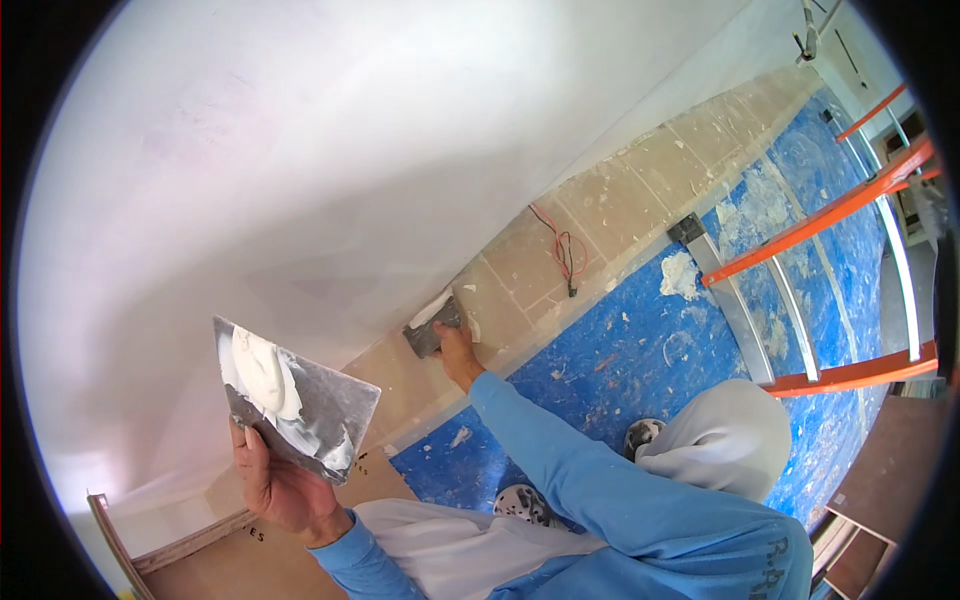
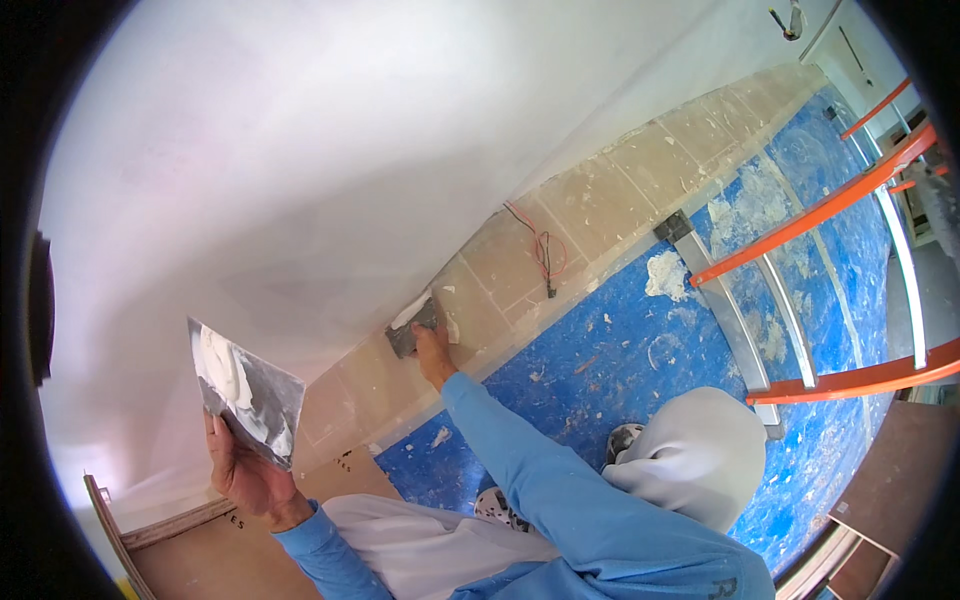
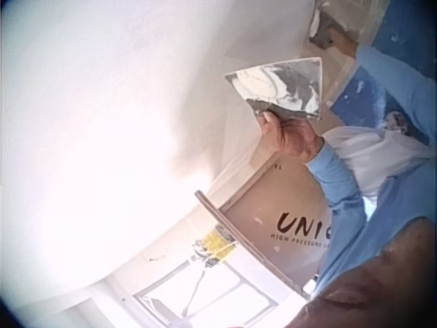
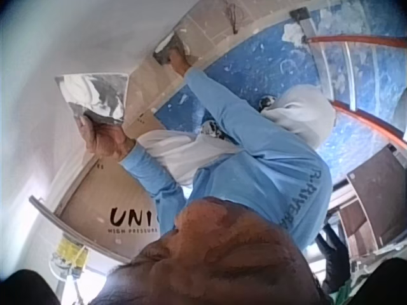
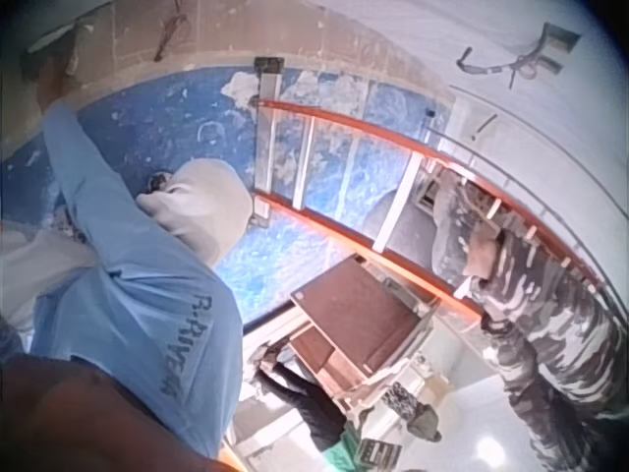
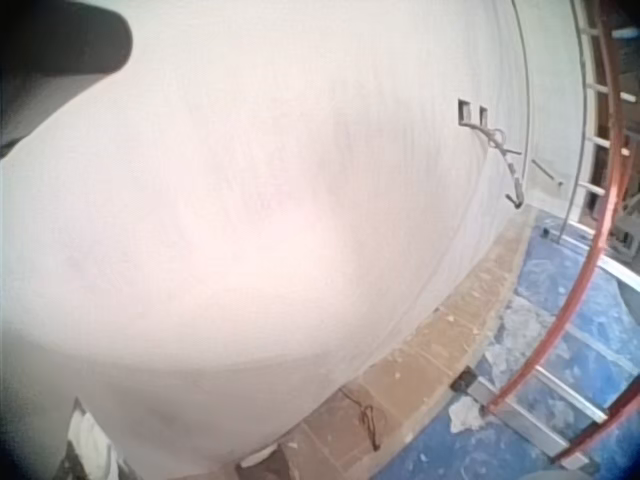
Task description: The person applies putty to a wall with a spatula, smoothing it over holes and around electrical wires and outlets.
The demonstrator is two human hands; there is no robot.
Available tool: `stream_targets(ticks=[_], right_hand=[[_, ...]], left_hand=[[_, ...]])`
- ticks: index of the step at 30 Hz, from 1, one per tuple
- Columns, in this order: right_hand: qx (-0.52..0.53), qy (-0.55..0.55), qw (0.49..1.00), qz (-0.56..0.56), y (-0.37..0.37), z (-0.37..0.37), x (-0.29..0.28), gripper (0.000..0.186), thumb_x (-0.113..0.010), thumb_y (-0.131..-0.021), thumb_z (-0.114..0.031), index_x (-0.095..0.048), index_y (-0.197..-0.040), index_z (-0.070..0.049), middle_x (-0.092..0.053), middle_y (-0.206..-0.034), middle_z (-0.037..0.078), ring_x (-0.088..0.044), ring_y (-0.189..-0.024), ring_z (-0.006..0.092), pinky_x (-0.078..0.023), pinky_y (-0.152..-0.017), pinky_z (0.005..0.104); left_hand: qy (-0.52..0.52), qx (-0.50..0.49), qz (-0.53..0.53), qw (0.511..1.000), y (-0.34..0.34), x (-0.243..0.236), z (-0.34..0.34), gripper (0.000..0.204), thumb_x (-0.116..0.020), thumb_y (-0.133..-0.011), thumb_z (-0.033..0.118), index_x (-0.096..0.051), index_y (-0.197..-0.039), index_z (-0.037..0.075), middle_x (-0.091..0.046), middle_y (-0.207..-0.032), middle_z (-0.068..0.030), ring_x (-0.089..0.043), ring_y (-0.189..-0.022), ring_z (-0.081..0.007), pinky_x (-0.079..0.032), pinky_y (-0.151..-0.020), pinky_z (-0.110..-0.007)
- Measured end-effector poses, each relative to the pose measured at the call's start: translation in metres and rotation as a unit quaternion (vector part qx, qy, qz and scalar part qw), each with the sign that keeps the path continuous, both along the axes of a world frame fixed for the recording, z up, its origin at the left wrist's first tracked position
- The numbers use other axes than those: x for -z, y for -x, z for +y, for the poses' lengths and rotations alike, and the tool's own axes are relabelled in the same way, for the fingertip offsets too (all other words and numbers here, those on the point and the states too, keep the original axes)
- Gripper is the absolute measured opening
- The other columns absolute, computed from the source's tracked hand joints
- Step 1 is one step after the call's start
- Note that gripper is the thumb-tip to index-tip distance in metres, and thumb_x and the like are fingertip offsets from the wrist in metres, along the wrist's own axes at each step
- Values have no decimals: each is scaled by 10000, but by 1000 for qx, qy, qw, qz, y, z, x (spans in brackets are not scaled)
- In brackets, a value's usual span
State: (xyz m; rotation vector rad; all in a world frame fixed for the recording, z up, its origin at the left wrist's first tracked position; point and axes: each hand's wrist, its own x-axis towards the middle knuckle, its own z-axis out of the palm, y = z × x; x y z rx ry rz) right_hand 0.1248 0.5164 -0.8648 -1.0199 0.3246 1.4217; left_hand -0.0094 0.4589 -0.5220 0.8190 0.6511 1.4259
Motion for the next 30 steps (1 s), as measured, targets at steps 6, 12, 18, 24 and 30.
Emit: stream_targets(ticks=[6,12,18,24,30], right_hand=[[-1,-26,999,34,2,2,16,413,-626,-892,-145,-447,-1256,-69,-590,-1213,165,-590,-1100,351,-474,-854,636],[-12,2,999,47,5,8,9,422,-612,-892,-126,-457,-1279,-61,-583,-1230,184,-601,-1094,363,-483,-846,649],[-15,-48,997,59,8,11,-23,431,-625,-856,-74,-477,-1261,-62,-599,-1159,148,-617,-1043,350,-468,-866,656],[19,-45,998,33,-4,25,-14,391,-656,-810,-25,-508,-1161,-111,-613,-1063,99,-620,-975,300,-471,-794,598],[17,-18,999,22,-17,26,-24,279,-671,-815,-29,-560,-1040,-152,-578,-911,2,-550,-857,189,-442,-800,593]], left_hand=[[0,-10,7,1000,-2,1,1,457,-444,-983,90,-375,-1400,-85,-501,-1373,-183,-504,-1257,-263,-412,-1061,-420],[-6,-17,12,1000,-2,0,0,459,-441,-983,88,-369,-1398,-93,-498,-1373,-192,-502,-1260,-265,-412,-1063,-420],[-8,-41,22,999,5,0,-3,446,-441,-982,90,-380,-1381,-100,-506,-1358,-192,-508,-1249,-266,-416,-1060,-413],[-17,-8,27,999,-12,-11,-1,434,-451,-974,93,-399,-1358,-102,-520,-1332,-189,-524,-1222,-252,-420,-1037,-393],[-34,-23,49,998,-12,-14,-4,418,-453,-971,93,-417,-1344,-94,-536,-1305,-178,-540,-1191,-238,-419,-1020,-375]])
